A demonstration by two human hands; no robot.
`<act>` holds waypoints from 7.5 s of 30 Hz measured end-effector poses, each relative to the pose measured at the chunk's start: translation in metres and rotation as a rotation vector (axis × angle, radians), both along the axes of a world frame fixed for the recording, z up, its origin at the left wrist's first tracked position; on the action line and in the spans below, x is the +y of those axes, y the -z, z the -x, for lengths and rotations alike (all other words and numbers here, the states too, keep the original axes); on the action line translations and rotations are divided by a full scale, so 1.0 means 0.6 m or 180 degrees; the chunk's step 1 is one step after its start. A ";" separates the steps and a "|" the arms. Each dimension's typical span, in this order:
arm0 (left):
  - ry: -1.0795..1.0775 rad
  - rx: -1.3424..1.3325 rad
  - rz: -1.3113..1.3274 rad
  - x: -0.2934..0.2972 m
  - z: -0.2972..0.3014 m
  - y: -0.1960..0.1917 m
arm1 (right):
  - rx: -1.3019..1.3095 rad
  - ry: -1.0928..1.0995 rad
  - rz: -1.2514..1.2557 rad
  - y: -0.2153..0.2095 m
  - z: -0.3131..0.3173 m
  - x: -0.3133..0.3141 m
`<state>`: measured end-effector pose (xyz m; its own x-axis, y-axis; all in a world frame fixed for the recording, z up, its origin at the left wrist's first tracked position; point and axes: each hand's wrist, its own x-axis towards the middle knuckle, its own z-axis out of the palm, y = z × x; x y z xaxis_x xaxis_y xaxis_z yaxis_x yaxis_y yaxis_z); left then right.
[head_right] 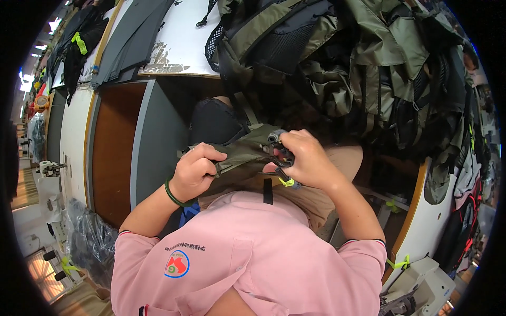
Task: Trim excess fabric and threads from a green garment component using scissors.
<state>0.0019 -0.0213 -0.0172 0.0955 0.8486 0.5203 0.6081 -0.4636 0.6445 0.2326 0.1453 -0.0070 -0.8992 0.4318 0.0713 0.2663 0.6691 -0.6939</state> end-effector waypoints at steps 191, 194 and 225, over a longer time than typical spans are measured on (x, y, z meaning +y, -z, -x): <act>0.0802 -0.3429 0.3009 0.043 0.006 -0.022 | 0.0630 0.0683 0.1645 -0.108 0.034 0.008; 0.0864 -0.3559 0.3048 0.049 0.001 -0.018 | -0.0106 0.0154 0.1546 -0.106 0.051 0.006; 0.1199 -0.4720 0.4120 0.051 -0.003 0.017 | -0.0436 -0.0725 -0.2513 -0.119 -0.024 0.079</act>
